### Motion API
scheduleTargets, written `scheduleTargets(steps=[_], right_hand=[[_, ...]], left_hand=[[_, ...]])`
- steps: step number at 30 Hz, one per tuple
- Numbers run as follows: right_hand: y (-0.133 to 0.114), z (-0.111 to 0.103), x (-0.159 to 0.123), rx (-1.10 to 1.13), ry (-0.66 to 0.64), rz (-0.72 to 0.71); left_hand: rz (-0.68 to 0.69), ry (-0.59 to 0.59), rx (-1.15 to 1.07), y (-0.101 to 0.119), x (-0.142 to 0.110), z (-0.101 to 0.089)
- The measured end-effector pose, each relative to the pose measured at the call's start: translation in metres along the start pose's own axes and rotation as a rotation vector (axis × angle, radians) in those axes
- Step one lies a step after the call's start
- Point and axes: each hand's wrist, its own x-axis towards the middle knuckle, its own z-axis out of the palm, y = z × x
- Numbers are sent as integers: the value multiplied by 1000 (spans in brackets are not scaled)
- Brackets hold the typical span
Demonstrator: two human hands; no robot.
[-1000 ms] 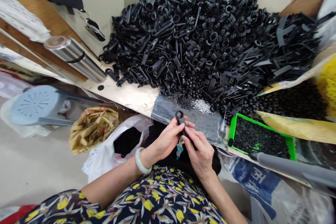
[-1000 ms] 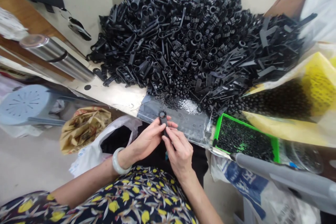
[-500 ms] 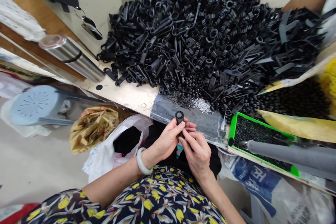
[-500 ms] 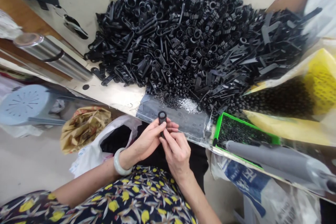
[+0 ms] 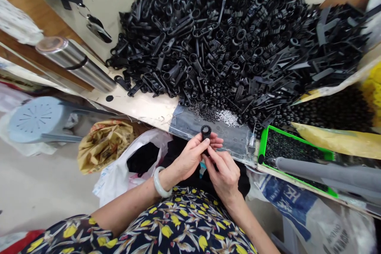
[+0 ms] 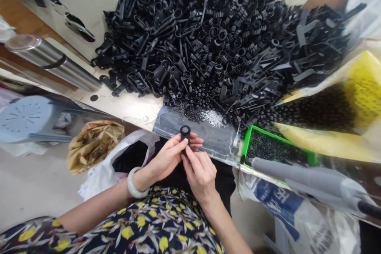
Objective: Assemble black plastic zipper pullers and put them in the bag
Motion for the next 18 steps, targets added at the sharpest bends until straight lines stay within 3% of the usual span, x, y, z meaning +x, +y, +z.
scheduleTargets(steps=[5, 12, 15, 18], right_hand=[[-1, -8, 4, 148, -42, 140], [9, -20, 13, 305, 115, 541], [12, -12, 13, 564, 132, 779], [4, 0, 17, 1039, -67, 1082]], left_hand=[[-16, 34, 86, 0, 2, -7], [26, 69, 87, 11, 1, -10], [91, 93, 33, 18, 0, -7], [137, 52, 38, 22, -3, -4]])
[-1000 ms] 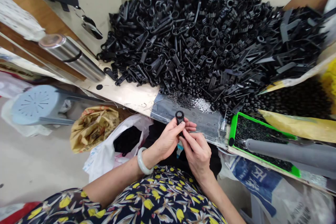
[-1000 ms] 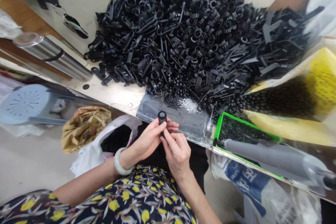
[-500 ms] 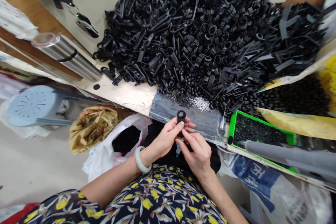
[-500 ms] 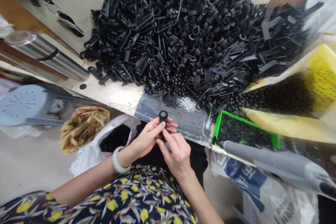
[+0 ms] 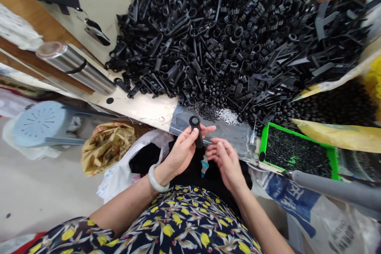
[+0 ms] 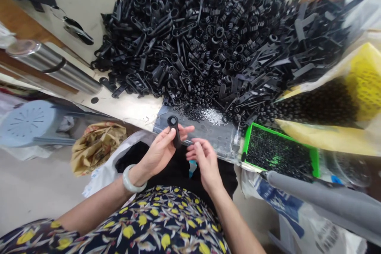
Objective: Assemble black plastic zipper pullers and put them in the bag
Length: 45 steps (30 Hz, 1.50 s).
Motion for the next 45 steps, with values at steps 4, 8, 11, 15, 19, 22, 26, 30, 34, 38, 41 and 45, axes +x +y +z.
scheduleTargets(steps=[4, 8, 11, 15, 19, 22, 26, 30, 34, 38, 41, 45], right_hand=[[1, 21, 5, 300, -229, 320], [-5, 12, 20, 133, -261, 151], [-13, -9, 40, -293, -189, -245], [-16, -29, 67, -995, -110, -739], [-5, -33, 78, -1318, -47, -897], [0, -32, 77, -1323, -16, -916], [-2, -32, 75, -1305, -8, -920], [-3, -32, 77, -1328, -5, -914], [-4, -30, 75, -1331, -5, -900], [-11, -35, 70, -1157, -43, -859], [-22, -50, 67, -970, 149, -805], [-34, -69, 70, -1025, 351, -702]], left_hand=[[24, -120, 278, 7, -5, -9], [152, -194, 601, 22, -7, -35], [206, -64, 660, 32, -2, -57], [489, 129, 1001, 39, 21, -66], [786, -47, 1550, 43, 69, -36], [897, -258, 1864, 46, 111, -9], [969, -460, 2086, 49, 148, 6], [961, -530, 2097, 50, 157, 6], [878, -535, 1972, 53, 152, 4], [844, -397, 1780, 54, 133, 2], [712, -226, 1451, 44, 100, -2], [486, -62, 1101, 11, 51, -8]])
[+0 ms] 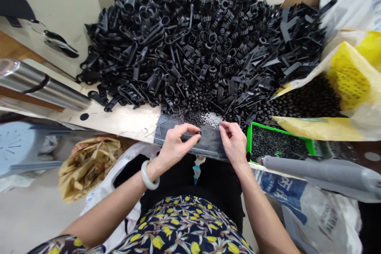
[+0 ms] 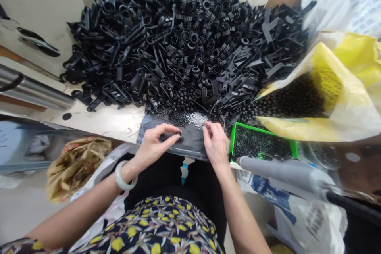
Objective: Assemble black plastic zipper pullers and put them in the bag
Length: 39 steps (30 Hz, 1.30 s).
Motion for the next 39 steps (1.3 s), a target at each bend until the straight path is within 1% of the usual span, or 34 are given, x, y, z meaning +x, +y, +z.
scheduleTargets(steps=[2, 5, 7, 11, 15, 17, 20, 24, 27, 34, 39], right_hand=[[2, -1, 3, -76, -57, -10], [1, 2, 5, -195, -107, -36], [0, 6, 5, -254, -103, -30], [-3, 10, 6, -326, -81, -24], [-6, 10, 6, -387, -96, -73], [-6, 9, 6, -383, -104, -80], [-5, 7, 6, -339, -118, -54], [-3, 7, 5, -287, -123, -18], [-1, 8, 3, -246, -117, -16], [1, 11, -1, -140, -146, -124], [4, 13, -4, -121, -127, -143]], left_hand=[[-52, 62, -87, -2, -20, 12], [-35, 155, -120, -5, -34, 25], [-45, 189, -131, -7, -36, 29], [-111, 226, -141, -9, -34, 30], [-73, 190, -103, -14, -33, 34], [-55, 170, -97, -17, -32, 36], [-42, 163, -75, -20, -32, 38], [-8, 150, 8, -20, -32, 39], [10, 127, 61, -20, -31, 39], [80, 147, 196, -23, -30, 41], [202, 173, 282, -29, -30, 41]])
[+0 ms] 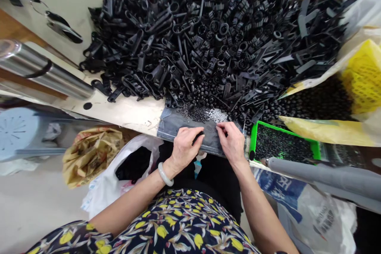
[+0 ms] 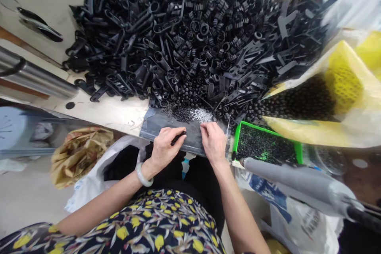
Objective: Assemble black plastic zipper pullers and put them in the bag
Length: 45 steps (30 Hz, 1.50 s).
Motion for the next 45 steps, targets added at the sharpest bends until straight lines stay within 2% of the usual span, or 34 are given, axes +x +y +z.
scheduleTargets(steps=[4, 16, 30, 40, 43, 45], right_hand=[[2, 1, -1, -4, 17, -18], [8, 4, -6, 89, 83, -1], [6, 3, -9, 100, 49, 96], [10, 5, -8, 110, 61, 94], [8, 4, -9, 168, 72, 109], [2, 3, -11, 281, 77, 161]], left_hand=[[59, 10, 18, -3, 1, 1], [79, -11, 10, -4, 2, -1], [57, 16, 40, -2, 5, -2], [86, -13, 92, -3, 7, 0], [56, -59, 118, 0, 9, -1], [39, -68, 104, 0, 9, 0]])
